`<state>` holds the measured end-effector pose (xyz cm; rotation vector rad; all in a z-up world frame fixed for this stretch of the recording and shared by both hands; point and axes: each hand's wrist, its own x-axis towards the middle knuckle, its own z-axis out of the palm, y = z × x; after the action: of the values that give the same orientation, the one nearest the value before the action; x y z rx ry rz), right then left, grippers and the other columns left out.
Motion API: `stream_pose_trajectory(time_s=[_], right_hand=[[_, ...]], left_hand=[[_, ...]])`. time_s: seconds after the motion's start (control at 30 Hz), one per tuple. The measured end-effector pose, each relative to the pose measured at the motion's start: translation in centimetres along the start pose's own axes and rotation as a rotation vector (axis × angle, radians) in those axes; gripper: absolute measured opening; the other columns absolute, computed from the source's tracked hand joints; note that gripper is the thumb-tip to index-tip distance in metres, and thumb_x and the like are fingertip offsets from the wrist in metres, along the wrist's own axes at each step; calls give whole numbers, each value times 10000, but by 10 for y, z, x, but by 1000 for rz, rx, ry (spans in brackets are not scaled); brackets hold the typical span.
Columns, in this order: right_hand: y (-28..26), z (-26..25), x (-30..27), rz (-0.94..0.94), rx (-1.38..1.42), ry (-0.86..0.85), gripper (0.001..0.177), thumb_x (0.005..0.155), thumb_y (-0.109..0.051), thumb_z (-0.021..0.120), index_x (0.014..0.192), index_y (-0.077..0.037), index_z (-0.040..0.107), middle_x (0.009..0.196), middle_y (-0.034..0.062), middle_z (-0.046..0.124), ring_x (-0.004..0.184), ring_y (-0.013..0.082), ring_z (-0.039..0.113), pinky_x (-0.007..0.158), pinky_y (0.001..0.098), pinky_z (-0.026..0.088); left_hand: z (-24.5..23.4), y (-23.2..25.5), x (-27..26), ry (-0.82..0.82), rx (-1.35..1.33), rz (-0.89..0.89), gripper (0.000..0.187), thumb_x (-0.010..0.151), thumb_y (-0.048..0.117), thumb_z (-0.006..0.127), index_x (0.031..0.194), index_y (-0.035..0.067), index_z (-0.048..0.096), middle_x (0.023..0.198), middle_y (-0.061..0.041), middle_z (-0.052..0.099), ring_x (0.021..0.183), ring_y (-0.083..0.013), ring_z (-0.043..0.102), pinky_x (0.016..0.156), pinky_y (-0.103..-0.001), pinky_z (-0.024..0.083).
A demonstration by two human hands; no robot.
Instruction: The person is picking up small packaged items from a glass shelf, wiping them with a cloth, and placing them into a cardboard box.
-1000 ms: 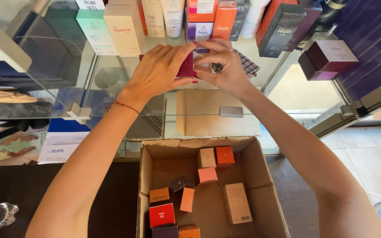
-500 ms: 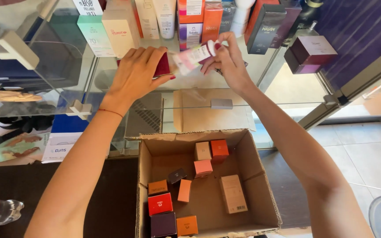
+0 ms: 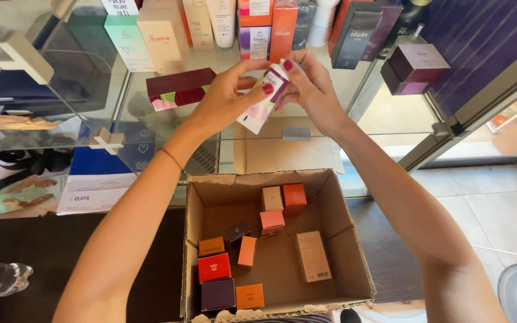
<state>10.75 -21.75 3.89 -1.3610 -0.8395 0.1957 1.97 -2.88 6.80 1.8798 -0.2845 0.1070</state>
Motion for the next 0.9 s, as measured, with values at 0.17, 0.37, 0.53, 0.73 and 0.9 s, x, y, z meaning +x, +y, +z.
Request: stream_pose_trajectory(time_s=[0.17,0.37,0.53,0.73,0.9], right_hand=[[6,-26,5,-189,-415,-1,211,1084,-288,524,1177,-99,512,1040,104,690,815,220,709,698,332,592],[38,-58,8,-197,-1029,-189,427,987,-252,688,1375,-93,607,1395,234,615,1336,546,477,1123,702,278],[35,-54,11,-98,-1136,-119,279,1000,-98,671,1276,-132,697,1129,248,720,1031,486,687,891,553,560],[78,-86,36,-233,-1486,-138,104,1023,-54,660,1094,-38,735,1046,166,727,972,369,732,825,369,616],[24,-27,14,-395,-936,65,100,1078,19,528,1171,-11,506,1407,154,659,848,239,744,748,339,561]], left_hand=[[-1,-18,16,81,-233,-126,491,917,334,655,1356,115,635,971,-135,763,736,-248,753,586,-318,629],[-5,-56,24,100,-371,-170,491,950,298,686,1386,83,619,1093,-87,744,908,-187,736,740,-305,603],[-10,-49,11,115,-568,-228,517,973,319,654,1372,9,546,1110,-134,716,955,-242,771,879,-409,665],[-13,-53,16,129,-644,-201,524,1020,397,547,1388,32,470,1154,-136,698,932,-235,780,877,-427,667],[-20,-52,19,80,-727,-289,437,1033,363,431,1300,33,537,1138,-181,726,858,-319,725,797,-445,628]])
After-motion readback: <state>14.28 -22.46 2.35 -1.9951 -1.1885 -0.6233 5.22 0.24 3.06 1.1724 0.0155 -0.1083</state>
